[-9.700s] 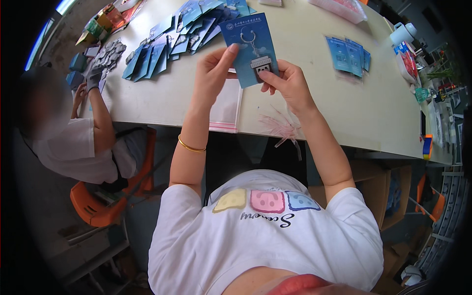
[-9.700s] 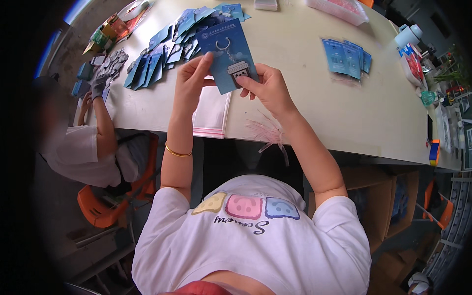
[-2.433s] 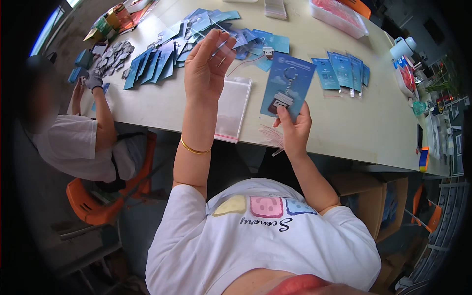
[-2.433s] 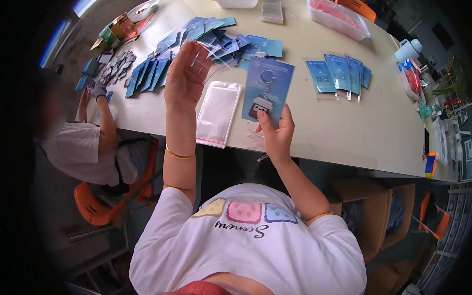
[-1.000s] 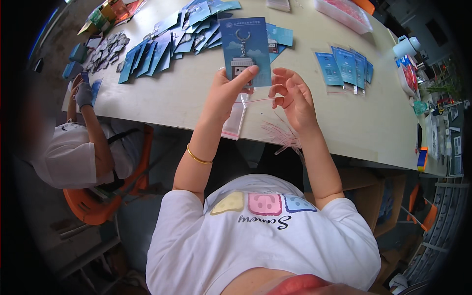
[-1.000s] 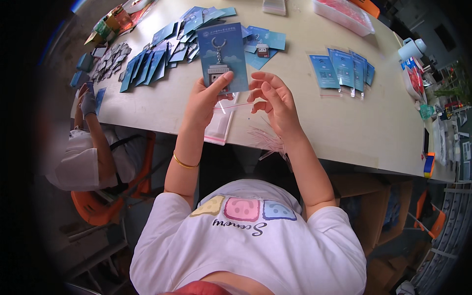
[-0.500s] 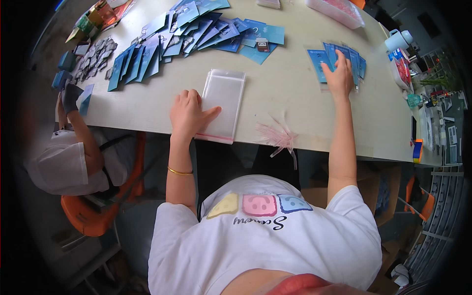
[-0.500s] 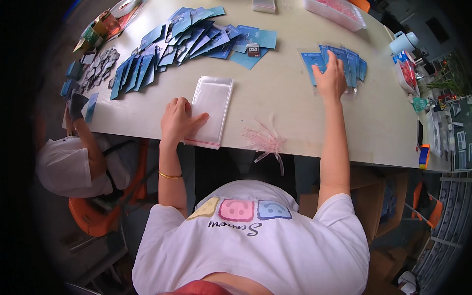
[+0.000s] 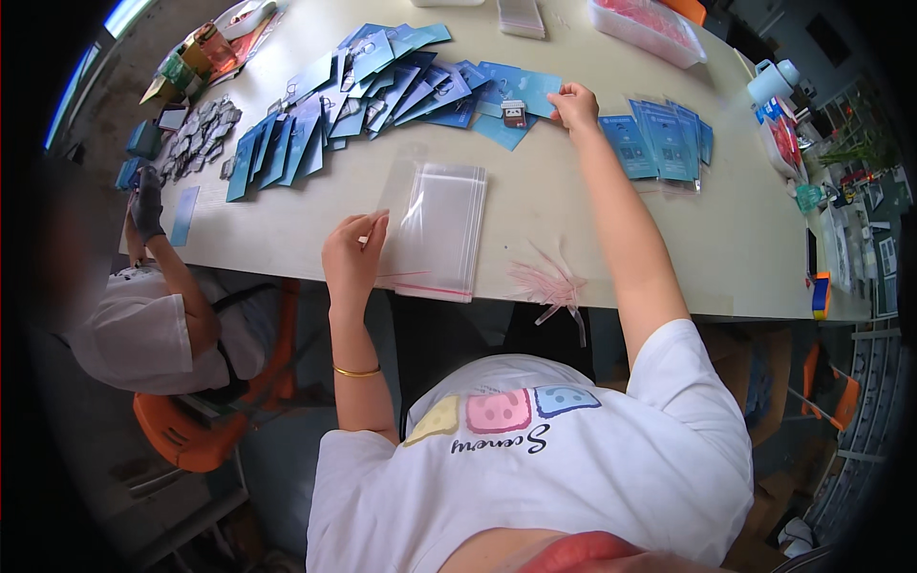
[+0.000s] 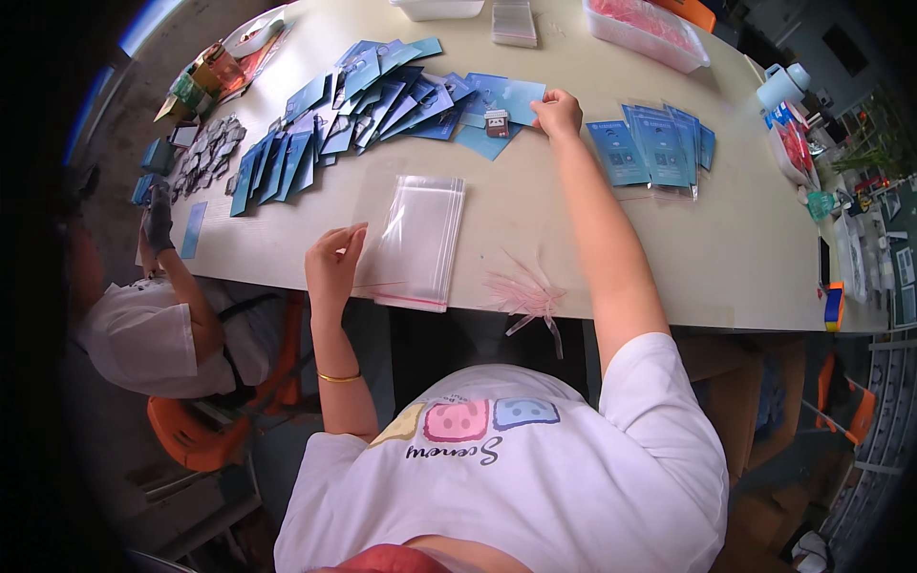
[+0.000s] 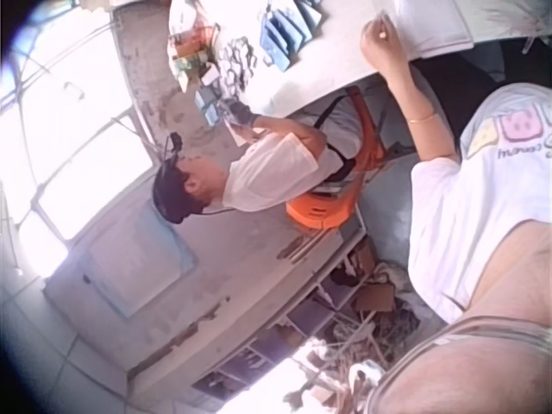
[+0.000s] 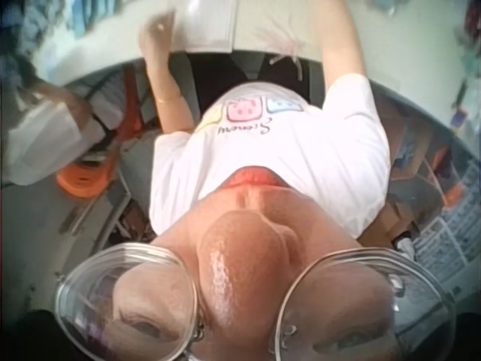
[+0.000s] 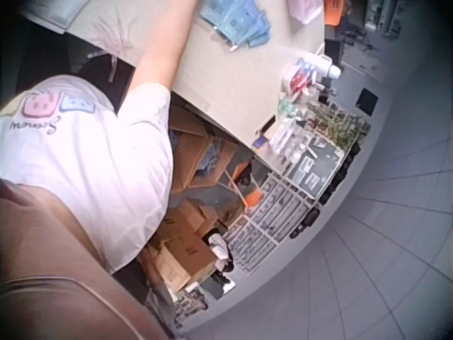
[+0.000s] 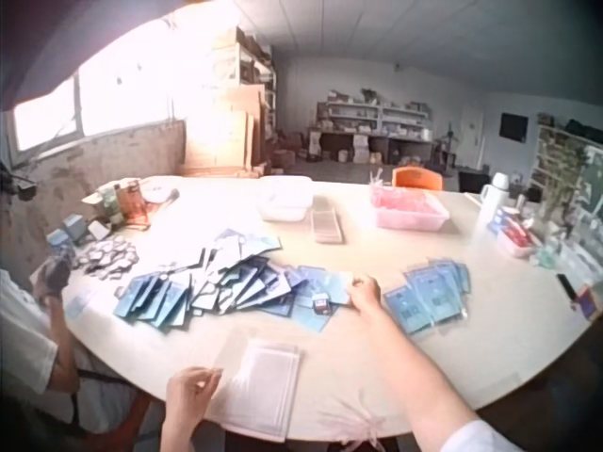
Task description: Manually sorting blue souvenir cards and placing them into small plastic zip bags for packaging.
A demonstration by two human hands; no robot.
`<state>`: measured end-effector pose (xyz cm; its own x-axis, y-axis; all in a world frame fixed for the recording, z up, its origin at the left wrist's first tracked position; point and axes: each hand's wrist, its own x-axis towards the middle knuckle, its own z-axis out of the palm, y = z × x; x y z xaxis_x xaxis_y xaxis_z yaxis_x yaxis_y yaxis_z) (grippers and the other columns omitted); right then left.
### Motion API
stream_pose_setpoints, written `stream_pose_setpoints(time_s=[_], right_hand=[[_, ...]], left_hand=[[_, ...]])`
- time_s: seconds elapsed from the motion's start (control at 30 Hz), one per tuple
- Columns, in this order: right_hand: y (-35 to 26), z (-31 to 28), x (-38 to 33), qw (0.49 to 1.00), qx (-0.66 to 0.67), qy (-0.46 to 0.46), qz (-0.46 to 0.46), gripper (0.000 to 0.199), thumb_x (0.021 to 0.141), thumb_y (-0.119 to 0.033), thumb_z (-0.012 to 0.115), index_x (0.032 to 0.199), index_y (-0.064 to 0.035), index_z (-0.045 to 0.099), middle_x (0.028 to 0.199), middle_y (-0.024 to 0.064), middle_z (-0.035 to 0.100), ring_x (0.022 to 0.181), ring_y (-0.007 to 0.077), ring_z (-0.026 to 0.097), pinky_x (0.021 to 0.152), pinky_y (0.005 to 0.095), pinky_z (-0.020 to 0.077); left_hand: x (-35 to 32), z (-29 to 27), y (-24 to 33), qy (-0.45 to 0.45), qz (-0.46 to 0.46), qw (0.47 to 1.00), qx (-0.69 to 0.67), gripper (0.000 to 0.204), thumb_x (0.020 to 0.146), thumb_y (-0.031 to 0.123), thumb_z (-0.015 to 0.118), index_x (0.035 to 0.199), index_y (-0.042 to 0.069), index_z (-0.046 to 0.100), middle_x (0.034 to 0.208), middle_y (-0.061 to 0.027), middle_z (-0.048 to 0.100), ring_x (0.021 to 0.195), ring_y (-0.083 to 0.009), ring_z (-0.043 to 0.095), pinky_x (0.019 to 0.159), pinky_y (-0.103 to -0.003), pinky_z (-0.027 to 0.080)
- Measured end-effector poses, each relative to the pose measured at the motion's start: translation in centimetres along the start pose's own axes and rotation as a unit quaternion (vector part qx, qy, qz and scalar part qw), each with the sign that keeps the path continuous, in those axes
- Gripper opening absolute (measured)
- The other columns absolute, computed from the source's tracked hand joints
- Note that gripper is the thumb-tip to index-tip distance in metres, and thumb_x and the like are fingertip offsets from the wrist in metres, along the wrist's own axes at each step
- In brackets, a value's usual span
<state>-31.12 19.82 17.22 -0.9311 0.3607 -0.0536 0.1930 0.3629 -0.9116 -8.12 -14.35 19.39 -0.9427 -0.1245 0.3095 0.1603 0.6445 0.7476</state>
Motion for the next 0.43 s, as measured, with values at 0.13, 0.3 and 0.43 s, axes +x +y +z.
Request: stream_pose_setpoints(time_s=[0.13, 0.3, 0.43], right_hand=[[-0.6, -3.1, -4.7, 0.988, 0.119, -0.067, -0.071, 0.014, 0.083, -0.008, 0.06, 0.094, -0.0031, 0.053, 0.084, 0.0099, 0.064, 0.065, 0.0186, 0.067, 0.051, 0.0256, 0.0511], [-2.0, -6.2, -9.6, 0.944, 0.251, -0.12, -0.176, 0.02, 0.09, -0.007, 0.052, 0.109, -0.0022, 0.048, 0.092, 0.0105, 0.063, 0.072, 0.0213, 0.068, 0.057, 0.026, 0.0541], [-2.9, -7.8, -12.9, 0.887, 0.392, -0.153, -0.191, 0.028, 0.091, -0.011, 0.054, 0.118, -0.0047, 0.048, 0.098, 0.0093, 0.064, 0.079, 0.0212, 0.067, 0.065, 0.0267, 0.0546]], left_hand=[[0.7, -0.4, 1.8, -0.041, -0.127, 0.936, -0.327, 0.016, 0.087, 0.013, 0.061, 0.093, -0.001, 0.068, 0.077, -0.0105, 0.068, 0.071, -0.016, 0.067, 0.061, -0.023, 0.051], [2.2, 0.8, 3.7, -0.067, -0.124, 0.895, -0.424, 0.014, 0.086, 0.011, 0.063, 0.092, 0.0, 0.067, 0.08, -0.0104, 0.069, 0.072, -0.018, 0.068, 0.065, -0.024, 0.054], [3.7, 1.8, 5.5, -0.094, -0.092, 0.841, -0.525, 0.016, 0.084, 0.012, 0.065, 0.094, 0.0, 0.067, 0.082, -0.012, 0.069, 0.074, -0.0206, 0.069, 0.066, -0.027, 0.055]])
